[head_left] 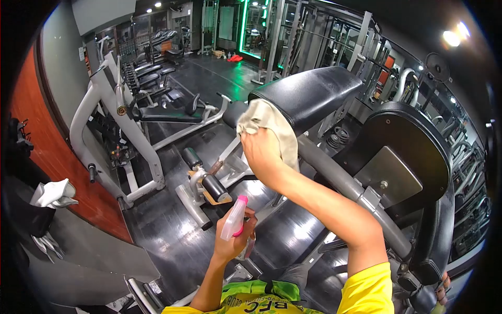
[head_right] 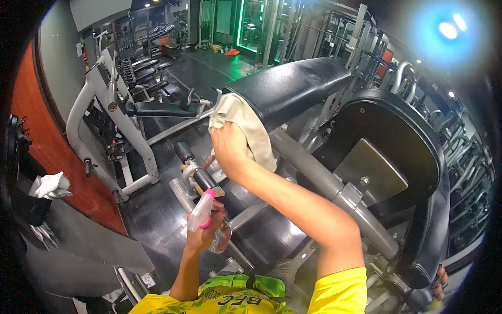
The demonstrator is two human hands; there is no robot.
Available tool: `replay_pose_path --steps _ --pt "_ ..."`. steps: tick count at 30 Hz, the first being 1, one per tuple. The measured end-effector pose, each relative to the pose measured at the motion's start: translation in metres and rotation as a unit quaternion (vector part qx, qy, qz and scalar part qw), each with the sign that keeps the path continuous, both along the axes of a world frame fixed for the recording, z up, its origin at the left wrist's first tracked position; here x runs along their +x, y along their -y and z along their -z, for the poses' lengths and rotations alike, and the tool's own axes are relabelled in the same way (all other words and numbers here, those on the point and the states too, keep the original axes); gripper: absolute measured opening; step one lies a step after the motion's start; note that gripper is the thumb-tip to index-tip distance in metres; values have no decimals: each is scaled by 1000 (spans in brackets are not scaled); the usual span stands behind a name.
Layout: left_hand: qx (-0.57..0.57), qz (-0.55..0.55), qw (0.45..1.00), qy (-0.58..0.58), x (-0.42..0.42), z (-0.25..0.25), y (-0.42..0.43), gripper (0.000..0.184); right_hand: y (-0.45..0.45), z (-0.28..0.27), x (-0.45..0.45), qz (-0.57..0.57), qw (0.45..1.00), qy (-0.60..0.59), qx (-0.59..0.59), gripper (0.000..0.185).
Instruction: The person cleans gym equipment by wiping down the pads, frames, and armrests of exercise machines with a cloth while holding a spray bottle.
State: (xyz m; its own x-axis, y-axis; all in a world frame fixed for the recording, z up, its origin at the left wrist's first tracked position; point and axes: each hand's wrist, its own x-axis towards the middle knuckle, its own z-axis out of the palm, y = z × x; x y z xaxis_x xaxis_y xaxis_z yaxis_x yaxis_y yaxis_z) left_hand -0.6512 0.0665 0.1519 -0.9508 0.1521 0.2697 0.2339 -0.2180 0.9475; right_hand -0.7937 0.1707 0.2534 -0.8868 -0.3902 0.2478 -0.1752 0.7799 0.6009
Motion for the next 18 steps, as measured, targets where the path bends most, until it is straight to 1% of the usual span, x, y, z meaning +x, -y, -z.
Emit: replay_pose_path --steps 1,2,3,4,5,6,7,9,10,11,12,13,14,15,16,17,18 --pt "1 2 1000 2 0 2 1 17 -3 -3 13 2 1000 2 1 29" --pt "-3 6 1000 6 -1 4 2 17 -8 -8 28 -1 992 -117 37 30" --pt "-7 11 1000 8 -2 5 2 17 -12 -13 41 -3 969 -235 73 30" --pt "-7 16 1000 8 -3 5 2 17 -13 -18 52 1 969 -235 75 30" --pt "8 21 1000 20 -3 3 2 17 -14 -23 62 47 989 -121 73 32" --pt "24 25 999 35 -3 3 3 16 -14 -24 68 91 993 -5 69 34" --pt "26 25 999 36 -4 4 3 16 -16 -24 74 91 993 -4 71 34" --pt "38 10 999 29 -5 7 4 16 -20 -23 80 -32 989 -142 -11 27" --pt "40 11 999 29 -5 6 5 16 -20 -19 75 -32 989 -141 -9 27" --pt "49 -2 999 20 -4 4 6 15 -18 -11 66 -40 975 -49 -214 26" --pt "56 -16 998 12 -4 3 7 15 -14 -1 55 -46 910 46 -409 25" --pt "61 -48 997 20 -5 15 6 14 -10 7 45 -49 798 139 -584 24" --pt "60 -49 997 21 -4 14 6 14 -6 8 34 -49 798 140 -585 24" --pt "61 -74 995 20 -2 12 7 14 -2 5 19 -64 933 123 -331 27" --pt "63 -99 993 17 -1 10 6 13 -3 4 6 -73 992 95 -49 30" --pt "63 -99 993 15 -1 9 5 13 -9 14 -11 -72 992 93 -49 30" --pt "66 -95 993 11 1 9 5 14 -17 32 -30 -99 990 -82 60 32"
